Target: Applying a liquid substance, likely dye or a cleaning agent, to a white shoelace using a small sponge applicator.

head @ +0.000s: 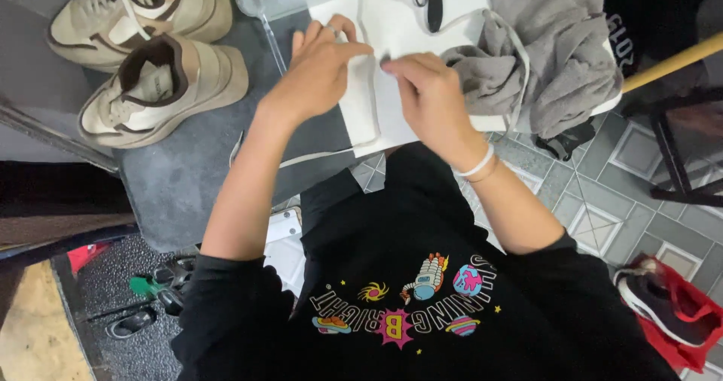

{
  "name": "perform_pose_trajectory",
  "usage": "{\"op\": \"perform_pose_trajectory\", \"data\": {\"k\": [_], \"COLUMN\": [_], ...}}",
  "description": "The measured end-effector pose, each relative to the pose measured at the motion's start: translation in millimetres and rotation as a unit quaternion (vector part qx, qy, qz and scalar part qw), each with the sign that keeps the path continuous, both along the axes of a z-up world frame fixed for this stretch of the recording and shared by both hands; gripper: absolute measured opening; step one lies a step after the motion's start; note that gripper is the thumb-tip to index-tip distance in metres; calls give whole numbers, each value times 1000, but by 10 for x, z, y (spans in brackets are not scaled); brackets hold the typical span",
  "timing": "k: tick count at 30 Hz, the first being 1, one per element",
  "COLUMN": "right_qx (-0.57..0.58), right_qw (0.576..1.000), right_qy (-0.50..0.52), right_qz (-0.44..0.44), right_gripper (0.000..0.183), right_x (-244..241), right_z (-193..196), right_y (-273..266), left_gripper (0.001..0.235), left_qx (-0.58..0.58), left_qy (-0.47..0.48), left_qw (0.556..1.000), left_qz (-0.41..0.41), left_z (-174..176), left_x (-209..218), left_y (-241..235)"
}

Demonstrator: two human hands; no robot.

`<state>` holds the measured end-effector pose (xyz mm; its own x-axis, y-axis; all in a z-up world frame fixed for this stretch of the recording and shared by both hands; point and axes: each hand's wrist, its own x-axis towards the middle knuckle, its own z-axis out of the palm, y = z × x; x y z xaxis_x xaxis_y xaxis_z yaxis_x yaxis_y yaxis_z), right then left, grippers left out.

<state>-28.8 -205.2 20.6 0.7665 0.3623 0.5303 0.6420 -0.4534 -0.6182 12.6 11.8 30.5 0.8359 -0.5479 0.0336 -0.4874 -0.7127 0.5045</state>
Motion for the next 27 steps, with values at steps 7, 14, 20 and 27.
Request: {"op": "perform_pose_trajectory", "data": {"k": [7, 14, 20, 27], "right_qx": [-149, -167, -117, -74], "right_qw": [977, 977, 986, 972], "right_qy": [-143, -127, -36, 58], "right_qz": [-60, 49, 113, 213], "right_gripper": [23, 16, 34, 26], "right_x": [198, 187, 34, -266], "right_z": [-537, -494, -480, -200], "right_y": [425, 307, 138, -43], "left_gripper": [56, 56, 60, 66], "left_qx": [23, 52, 44, 59], "left_qy": [-43, -13, -1, 13], "left_qw": [999, 999, 999, 998], "left_qz": [-13, -8, 12, 31], "left_z": [-60, -112, -107, -85], "left_x": [203, 294, 272, 221], "left_y": [3, -14, -24, -56]}}
